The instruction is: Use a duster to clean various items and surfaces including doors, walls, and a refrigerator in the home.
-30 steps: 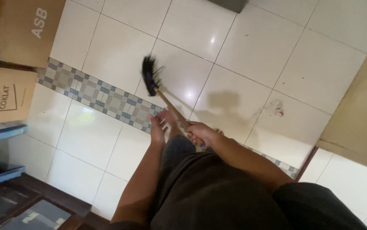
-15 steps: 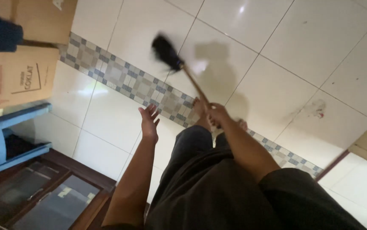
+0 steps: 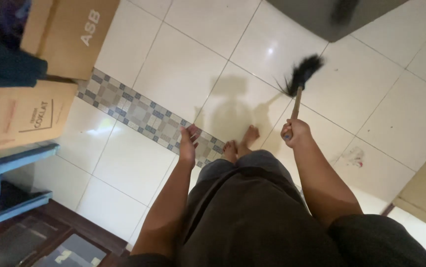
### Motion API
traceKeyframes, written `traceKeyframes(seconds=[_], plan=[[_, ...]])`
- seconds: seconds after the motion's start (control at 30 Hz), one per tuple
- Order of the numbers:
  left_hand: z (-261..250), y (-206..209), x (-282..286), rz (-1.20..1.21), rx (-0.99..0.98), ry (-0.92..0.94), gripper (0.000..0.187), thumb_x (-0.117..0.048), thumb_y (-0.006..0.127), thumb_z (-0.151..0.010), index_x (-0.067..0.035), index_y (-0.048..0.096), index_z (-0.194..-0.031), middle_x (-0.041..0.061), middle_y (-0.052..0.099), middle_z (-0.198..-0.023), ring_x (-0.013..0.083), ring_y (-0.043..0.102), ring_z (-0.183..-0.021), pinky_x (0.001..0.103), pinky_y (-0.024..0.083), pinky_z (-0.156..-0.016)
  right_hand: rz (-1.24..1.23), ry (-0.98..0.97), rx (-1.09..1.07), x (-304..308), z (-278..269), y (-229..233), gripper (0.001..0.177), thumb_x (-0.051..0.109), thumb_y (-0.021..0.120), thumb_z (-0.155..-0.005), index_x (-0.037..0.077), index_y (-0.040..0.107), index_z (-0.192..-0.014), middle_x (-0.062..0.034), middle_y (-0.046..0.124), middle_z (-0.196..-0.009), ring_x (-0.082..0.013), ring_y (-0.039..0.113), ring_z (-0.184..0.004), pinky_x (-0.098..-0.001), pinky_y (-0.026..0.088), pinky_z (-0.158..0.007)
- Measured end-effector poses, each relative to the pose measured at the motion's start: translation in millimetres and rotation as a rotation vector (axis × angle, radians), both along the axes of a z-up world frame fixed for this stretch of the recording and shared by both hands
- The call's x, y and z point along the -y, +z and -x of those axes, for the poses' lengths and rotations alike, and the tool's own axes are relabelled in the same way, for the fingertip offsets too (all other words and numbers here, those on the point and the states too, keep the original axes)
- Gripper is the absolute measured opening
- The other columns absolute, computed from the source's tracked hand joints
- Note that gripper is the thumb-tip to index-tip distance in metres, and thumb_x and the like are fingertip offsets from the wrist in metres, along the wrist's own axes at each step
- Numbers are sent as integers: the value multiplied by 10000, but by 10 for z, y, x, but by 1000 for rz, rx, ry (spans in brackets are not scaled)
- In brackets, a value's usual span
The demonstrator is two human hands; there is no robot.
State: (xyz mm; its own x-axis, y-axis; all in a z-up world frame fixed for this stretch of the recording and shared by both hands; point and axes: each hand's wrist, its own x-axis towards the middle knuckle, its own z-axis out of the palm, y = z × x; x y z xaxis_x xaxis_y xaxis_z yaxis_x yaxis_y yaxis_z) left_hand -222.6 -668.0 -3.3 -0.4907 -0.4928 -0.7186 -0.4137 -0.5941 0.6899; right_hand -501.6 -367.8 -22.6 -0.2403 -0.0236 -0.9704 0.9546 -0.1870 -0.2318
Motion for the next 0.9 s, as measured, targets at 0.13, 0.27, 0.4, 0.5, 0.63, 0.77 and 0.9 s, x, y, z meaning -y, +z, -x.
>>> traceKeyframes(seconds=[0.13,0.27,0.4,0.5,0.63,0.77,0.9], plan=[[0,-45,376,3,31,120,817,-687,190,-1002,-115,527,-1479,50,597,-1456,245,549,-1241,442,409,-1056,62,-314,58,806,-62,314,163,52,523,-1006,90,423,-884,4,439,-623,-104,414,-498,-231,427,-456],[101,-360,624,-29,-57,281,807,-690,211,-1026,-97,518,-1479,85,610,-1417,232,573,-1189,426,431,-1026,233,-270,115,1614,-253,223,143,25,521,-971,74,481,-843,-1,455,-584,-106,439,-459,-227,415,-446],[463,-187,1086,-20,-145,244,802,-689,217,-1024,-117,487,-1516,83,581,-1457,244,544,-1113,407,416,-997,250,21,202,2486,-689,774,240,111,582,-1001,88,414,-831,-12,449,-558,-113,416,-443,-262,403,-436],[512,16,1701,-23,-76,168,811,-694,232,-992,-130,472,-1524,50,531,-1523,241,524,-1180,407,405,-1015,372,271,215,3231,-1134,569,272,185,603,-998,73,393,-865,-30,424,-584,-168,446,-447,-312,453,-439],[447,160,2887,-21,20,215,850,-733,231,-975,-113,466,-1507,68,508,-1536,247,532,-1322,424,406,-1081,399,492,175,4366,-1400,204,77,150,617,-975,110,561,-1008,-2,504,-663,-101,441,-474,-278,404,-429],[438,229,3703,1,67,185,860,-749,233,-960,-126,454,-1510,74,504,-1544,266,517,-1338,456,386,-1110,244,1116,-180,5042,-1288,-1287,212,171,699,-922,109,595,-1096,-150,672,-764,-275,631,-568,-381,503,-459],[393,140,4040,-34,145,116,854,-744,216,-964,-138,445,-1520,81,490,-1545,267,500,-1360,474,371,-1134,-32,1164,-218,5137,-551,-879,274,252,653,-970,73,586,-1167,-150,692,-844,-295,657,-613,-375,509,-470]])
